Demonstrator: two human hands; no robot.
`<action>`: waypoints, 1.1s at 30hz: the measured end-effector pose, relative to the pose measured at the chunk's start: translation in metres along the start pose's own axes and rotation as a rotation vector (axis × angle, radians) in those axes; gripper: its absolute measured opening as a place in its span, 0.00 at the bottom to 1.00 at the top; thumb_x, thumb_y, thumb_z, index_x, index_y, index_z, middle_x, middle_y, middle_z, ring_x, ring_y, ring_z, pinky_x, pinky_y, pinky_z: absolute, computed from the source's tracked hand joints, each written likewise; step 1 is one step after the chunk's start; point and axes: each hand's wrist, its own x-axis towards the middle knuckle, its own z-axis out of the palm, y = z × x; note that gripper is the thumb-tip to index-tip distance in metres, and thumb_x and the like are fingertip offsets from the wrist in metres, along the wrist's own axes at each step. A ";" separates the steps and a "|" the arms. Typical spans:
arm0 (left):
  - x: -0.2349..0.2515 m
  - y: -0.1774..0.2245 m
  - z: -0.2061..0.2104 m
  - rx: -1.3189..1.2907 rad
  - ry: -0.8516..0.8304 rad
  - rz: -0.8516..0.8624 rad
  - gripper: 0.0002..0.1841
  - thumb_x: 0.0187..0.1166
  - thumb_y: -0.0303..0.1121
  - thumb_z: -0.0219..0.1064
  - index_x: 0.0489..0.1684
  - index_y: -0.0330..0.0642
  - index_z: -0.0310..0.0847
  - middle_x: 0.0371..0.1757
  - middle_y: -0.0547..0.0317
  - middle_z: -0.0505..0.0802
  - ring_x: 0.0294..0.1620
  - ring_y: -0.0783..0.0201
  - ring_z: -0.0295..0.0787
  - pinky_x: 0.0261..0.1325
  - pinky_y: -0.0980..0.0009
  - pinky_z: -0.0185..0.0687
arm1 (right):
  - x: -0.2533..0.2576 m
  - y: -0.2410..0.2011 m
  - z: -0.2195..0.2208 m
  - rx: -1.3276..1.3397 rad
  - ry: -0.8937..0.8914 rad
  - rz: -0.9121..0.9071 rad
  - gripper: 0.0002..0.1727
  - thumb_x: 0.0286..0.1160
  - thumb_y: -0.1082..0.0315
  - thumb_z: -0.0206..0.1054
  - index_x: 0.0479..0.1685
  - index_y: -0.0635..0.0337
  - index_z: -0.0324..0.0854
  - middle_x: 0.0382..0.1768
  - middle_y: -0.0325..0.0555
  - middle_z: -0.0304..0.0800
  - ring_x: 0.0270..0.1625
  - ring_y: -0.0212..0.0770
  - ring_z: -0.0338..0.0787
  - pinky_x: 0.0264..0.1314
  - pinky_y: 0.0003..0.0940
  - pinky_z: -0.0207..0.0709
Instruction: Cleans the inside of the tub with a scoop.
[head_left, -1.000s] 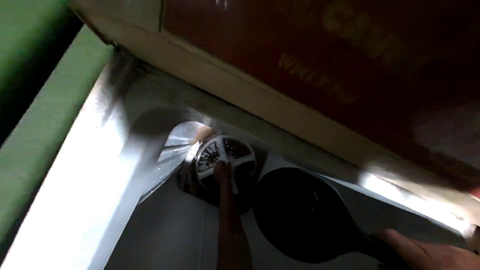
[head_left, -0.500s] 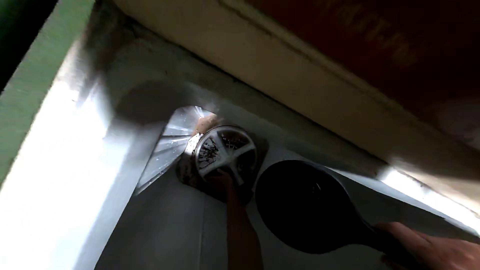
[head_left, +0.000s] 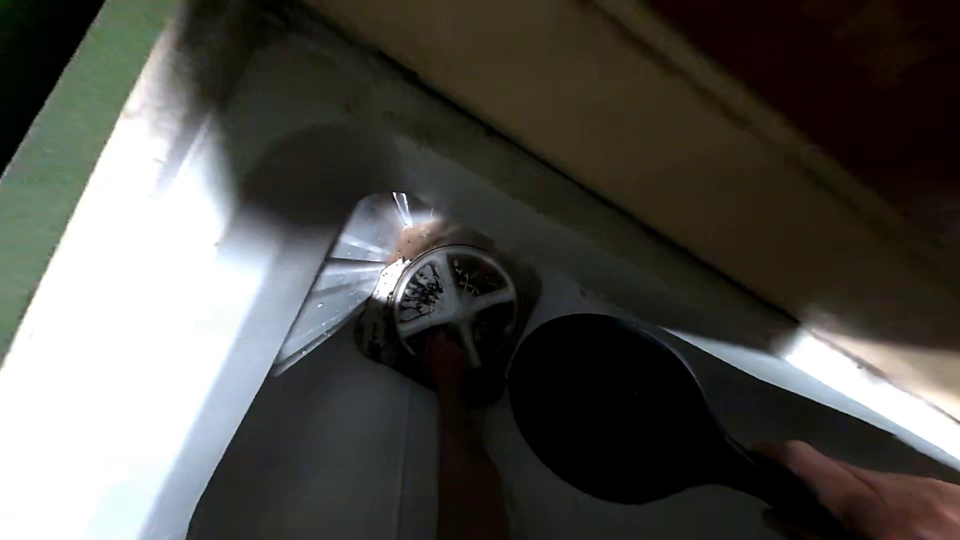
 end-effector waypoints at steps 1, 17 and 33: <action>0.004 -0.018 -0.001 0.061 -0.016 0.045 0.32 0.84 0.33 0.59 0.90 0.35 0.60 0.91 0.36 0.64 0.93 0.39 0.55 0.91 0.44 0.51 | -0.001 0.000 0.001 -0.008 0.019 -0.004 0.18 0.74 0.67 0.70 0.51 0.77 0.80 0.27 0.67 0.88 0.25 0.67 0.90 0.23 0.59 0.80; -0.026 -0.024 0.011 0.070 -0.029 0.015 0.30 0.90 0.37 0.54 0.90 0.34 0.59 0.91 0.38 0.65 0.92 0.41 0.58 0.91 0.46 0.55 | -0.001 0.000 0.010 -0.048 0.055 -0.032 0.15 0.70 0.69 0.72 0.47 0.74 0.82 0.25 0.63 0.87 0.22 0.63 0.90 0.19 0.55 0.79; -0.024 0.016 0.024 -0.117 0.087 -0.170 0.35 0.86 0.37 0.62 0.88 0.25 0.57 0.90 0.23 0.56 0.93 0.30 0.47 0.92 0.43 0.48 | 0.000 -0.001 0.015 -0.298 -0.060 -0.026 0.09 0.77 0.72 0.67 0.45 0.72 0.82 0.29 0.63 0.88 0.23 0.62 0.90 0.19 0.51 0.79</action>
